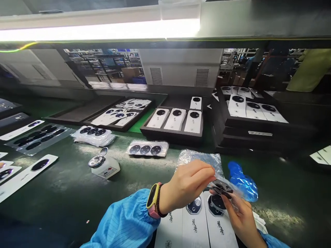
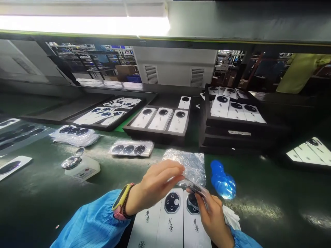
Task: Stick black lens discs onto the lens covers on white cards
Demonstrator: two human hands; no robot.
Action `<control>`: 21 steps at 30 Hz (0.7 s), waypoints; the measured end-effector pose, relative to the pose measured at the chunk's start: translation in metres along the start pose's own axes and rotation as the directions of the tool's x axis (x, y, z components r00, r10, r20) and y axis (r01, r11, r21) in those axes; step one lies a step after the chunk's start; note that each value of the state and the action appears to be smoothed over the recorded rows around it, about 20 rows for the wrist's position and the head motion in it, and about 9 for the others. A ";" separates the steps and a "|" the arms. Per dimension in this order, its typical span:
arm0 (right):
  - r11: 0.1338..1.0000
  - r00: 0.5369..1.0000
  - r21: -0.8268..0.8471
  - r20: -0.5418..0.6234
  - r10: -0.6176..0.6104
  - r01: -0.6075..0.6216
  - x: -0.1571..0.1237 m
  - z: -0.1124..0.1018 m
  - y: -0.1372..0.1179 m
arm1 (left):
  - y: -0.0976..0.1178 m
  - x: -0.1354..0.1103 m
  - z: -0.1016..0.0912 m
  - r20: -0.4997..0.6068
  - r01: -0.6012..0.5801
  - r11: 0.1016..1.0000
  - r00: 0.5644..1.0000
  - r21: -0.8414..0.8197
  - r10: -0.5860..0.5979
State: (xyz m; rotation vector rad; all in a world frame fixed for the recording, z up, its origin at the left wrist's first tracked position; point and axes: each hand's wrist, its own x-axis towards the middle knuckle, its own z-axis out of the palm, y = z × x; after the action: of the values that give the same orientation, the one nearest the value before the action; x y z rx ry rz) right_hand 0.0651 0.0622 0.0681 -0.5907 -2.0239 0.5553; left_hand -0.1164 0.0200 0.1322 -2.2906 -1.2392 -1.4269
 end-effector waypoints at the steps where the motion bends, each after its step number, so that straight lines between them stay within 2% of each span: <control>1: 1.000 1.000 -0.007 0.003 -0.007 0.007 0.001 0.000 0.000 | 0.001 0.000 -0.001 0.002 0.005 1.000 1.000 -0.012 -0.005; 4: 0.999 0.999 0.005 0.002 -0.036 0.036 0.003 0.000 -0.002 | 0.003 0.000 -0.006 0.050 0.081 0.995 0.996 -0.059 -0.078; 7: 0.998 0.998 0.026 0.024 -0.057 0.056 0.002 -0.001 0.000 | 0.006 0.001 -0.013 0.155 0.172 0.980 0.976 -0.103 -0.155; 11: 0.997 0.995 -0.007 0.072 -0.072 0.073 -0.004 -0.002 0.005 | 0.009 0.004 -0.020 0.261 0.160 0.979 0.957 -0.124 -0.124; 14: 0.994 0.993 -0.037 0.063 -0.099 0.102 -0.009 -0.001 0.008 | 0.011 0.005 -0.020 0.277 0.142 0.975 0.957 -0.169 -0.091; 17: 0.991 0.992 -0.055 0.046 -0.121 0.124 -0.010 -0.002 0.005 | 0.014 0.004 -0.018 0.281 0.169 0.963 0.954 -0.212 -0.105; 19: 0.992 0.989 -0.043 0.095 -0.117 0.121 -0.009 -0.004 0.000 | 0.016 0.004 -0.016 0.282 0.202 0.949 0.951 -0.241 -0.131; 21: 0.995 0.975 -0.006 0.197 -0.098 0.102 -0.008 -0.008 -0.003 | 0.018 0.004 -0.015 0.273 0.210 0.946 0.952 -0.248 -0.140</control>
State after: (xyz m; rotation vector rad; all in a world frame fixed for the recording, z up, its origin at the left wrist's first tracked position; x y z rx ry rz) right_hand 0.0750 0.0561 0.0683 -0.4547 -2.2332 0.5555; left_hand -0.1131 0.0026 0.1482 -2.6776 -1.4296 -1.4824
